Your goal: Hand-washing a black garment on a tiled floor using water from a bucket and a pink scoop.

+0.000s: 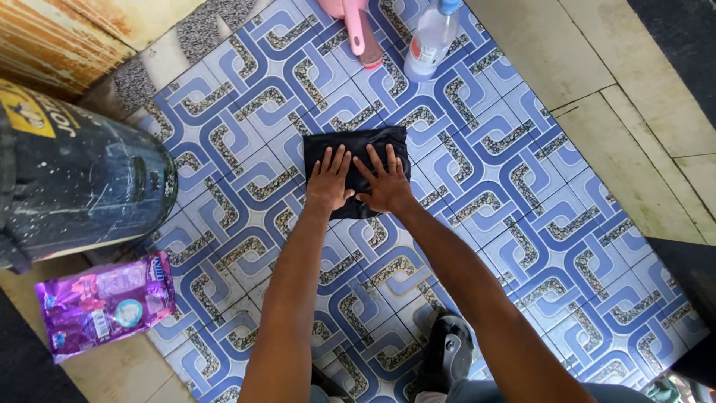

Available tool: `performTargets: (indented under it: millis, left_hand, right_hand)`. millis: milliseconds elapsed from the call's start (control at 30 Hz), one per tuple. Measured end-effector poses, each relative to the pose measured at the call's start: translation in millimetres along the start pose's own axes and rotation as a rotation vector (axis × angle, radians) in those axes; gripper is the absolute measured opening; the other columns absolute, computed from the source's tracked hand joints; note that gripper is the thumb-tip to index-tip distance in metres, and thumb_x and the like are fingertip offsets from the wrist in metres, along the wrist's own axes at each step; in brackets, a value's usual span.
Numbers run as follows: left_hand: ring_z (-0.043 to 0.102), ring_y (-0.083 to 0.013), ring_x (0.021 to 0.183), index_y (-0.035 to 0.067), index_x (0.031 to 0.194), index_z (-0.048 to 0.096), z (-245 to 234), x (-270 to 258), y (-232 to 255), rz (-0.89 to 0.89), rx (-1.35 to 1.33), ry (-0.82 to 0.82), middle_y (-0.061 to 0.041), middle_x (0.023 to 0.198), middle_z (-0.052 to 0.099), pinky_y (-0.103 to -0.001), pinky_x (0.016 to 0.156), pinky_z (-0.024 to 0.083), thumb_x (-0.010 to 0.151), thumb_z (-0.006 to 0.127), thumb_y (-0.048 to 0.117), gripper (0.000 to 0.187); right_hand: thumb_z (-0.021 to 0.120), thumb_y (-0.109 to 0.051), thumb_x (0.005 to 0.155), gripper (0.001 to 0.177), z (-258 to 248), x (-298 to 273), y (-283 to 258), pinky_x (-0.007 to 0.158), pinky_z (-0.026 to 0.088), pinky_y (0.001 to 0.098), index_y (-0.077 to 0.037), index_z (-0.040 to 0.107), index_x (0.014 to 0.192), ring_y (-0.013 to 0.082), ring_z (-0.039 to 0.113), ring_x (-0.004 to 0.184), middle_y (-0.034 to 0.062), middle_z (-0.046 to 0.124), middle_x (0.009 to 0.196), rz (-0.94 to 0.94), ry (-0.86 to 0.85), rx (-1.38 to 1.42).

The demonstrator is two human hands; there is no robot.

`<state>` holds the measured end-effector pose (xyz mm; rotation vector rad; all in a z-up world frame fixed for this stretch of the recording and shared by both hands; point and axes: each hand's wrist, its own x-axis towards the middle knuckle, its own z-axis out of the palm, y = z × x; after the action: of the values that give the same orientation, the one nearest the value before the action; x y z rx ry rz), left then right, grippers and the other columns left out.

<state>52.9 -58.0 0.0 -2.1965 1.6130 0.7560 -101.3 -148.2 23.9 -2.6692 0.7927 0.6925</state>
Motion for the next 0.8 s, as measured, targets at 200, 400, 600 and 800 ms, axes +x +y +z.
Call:
performTargets:
  millis: [200,400,600,800]
  left_hand:
    - [-0.006,-0.0277,0.161,0.022,0.166,-0.005,-44,63,-7,0.006,-0.056,0.06,0.001,0.174,-0.014,-0.047,0.129,0.014,0.096,0.065,0.053,0.104]
    - [-0.005,-0.0276,0.161,0.022,0.166,-0.007,-79,118,-22,-0.01,-0.024,0.056,0.001,0.173,-0.015,-0.048,0.129,0.015,0.096,0.064,0.055,0.106]
    - [-0.006,-0.026,0.16,0.023,0.166,-0.007,-84,123,-25,-0.015,-0.034,0.051,0.002,0.173,-0.016,-0.047,0.129,0.014,0.097,0.062,0.055,0.103]
    - [-0.005,-0.0268,0.16,0.021,0.167,-0.004,-59,107,-19,-0.029,-0.051,0.17,0.001,0.173,-0.013,-0.048,0.129,0.014,0.101,0.056,0.054,0.094]
  right_hand:
    - [0.054,-0.073,0.091,0.094,-41,60,48,0.127,0.011,0.0593,-0.042,0.006,0.165,0.0453,-0.015,0.156,0.0015,-0.013,0.174,-0.025,0.042,0.012]
    - [0.059,-0.073,0.087,0.097,-70,116,74,0.127,0.013,0.0584,-0.043,0.008,0.164,0.0441,-0.012,0.157,0.0014,-0.011,0.174,-0.037,0.066,0.028]
    - [0.059,-0.076,0.087,0.099,-74,126,76,0.127,0.014,0.0595,-0.041,0.009,0.165,0.0447,-0.01,0.157,0.0021,-0.009,0.175,-0.046,0.061,-0.016]
    - [0.055,-0.074,0.09,0.094,-68,113,64,0.126,0.013,0.0587,-0.044,0.006,0.165,0.0464,-0.013,0.156,0.0027,-0.012,0.174,-0.004,0.053,0.004]
